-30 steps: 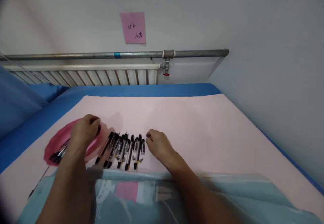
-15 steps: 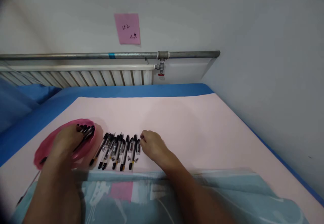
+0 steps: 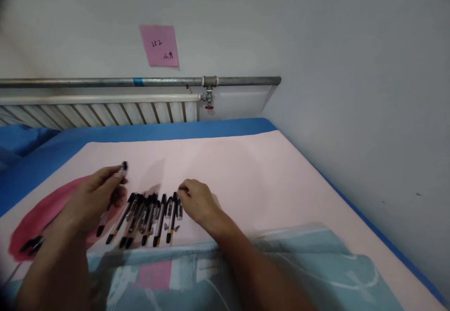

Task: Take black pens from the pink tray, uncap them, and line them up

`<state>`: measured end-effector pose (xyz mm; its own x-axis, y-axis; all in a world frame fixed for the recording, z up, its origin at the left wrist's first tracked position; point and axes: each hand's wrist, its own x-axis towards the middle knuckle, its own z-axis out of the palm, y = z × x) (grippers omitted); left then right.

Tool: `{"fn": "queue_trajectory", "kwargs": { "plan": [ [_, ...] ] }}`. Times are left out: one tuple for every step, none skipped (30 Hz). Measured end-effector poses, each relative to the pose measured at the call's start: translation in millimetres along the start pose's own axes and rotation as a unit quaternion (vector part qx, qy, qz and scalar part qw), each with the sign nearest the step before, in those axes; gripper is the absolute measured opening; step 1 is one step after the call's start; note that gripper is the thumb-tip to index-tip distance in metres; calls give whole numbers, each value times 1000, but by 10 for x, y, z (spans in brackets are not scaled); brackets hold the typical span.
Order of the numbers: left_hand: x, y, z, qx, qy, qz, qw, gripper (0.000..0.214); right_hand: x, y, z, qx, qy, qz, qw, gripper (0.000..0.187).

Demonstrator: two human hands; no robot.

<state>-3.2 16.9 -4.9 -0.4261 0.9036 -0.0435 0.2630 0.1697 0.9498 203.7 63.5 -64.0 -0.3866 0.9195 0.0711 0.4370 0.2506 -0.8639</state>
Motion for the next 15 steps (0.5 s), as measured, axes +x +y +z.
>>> {"fn": "queue_trajectory", "kwargs": {
  "plan": [
    [-46,20,141,-63,-55,-14,996,30,-7,-55,-8,73,-8,21,997,14],
    [-89,33,280,-119,-110,-36,986,34,-13,-112,-12,153,-22,43,987,18],
    [-129,39,410,-159,-152,-61,974,37,-17,-165,-10,235,-40,60,969,23],
    [-165,40,524,-185,-181,-74,963,39,-20,-210,-4,308,-52,69,947,28],
    [-196,36,618,-196,-207,-81,955,41,-20,-243,7,367,-53,72,926,30],
    [-222,28,690,-196,-224,-83,951,43,-19,-265,20,408,-37,77,909,30],
    [-240,16,740,-189,-238,-80,949,44,-16,-275,32,433,-19,82,898,29],
    [-252,2,771,-180,-247,-75,949,46,-12,-274,43,447,0,87,891,28],
    [-256,-14,786,-171,-252,-70,950,48,-7,-264,51,452,17,93,887,26],
    [-255,-29,789,-162,-255,-66,951,50,0,-249,55,453,31,99,885,25],
    [-250,-43,785,-152,-255,-65,953,51,9,-229,55,450,45,104,886,25],
    [-242,-54,778,-141,-257,-68,954,50,20,-207,51,444,62,109,887,25],
    [-234,-63,770,-129,-263,-76,953,45,34,-182,43,436,83,115,889,25],
    [-226,-68,764,-119,-269,-85,952,40,52,-156,29,431,105,119,888,25],
    [-219,-72,760,-107,-277,-95,950,34,72,-130,10,433,128,122,884,25]
  ]
}}
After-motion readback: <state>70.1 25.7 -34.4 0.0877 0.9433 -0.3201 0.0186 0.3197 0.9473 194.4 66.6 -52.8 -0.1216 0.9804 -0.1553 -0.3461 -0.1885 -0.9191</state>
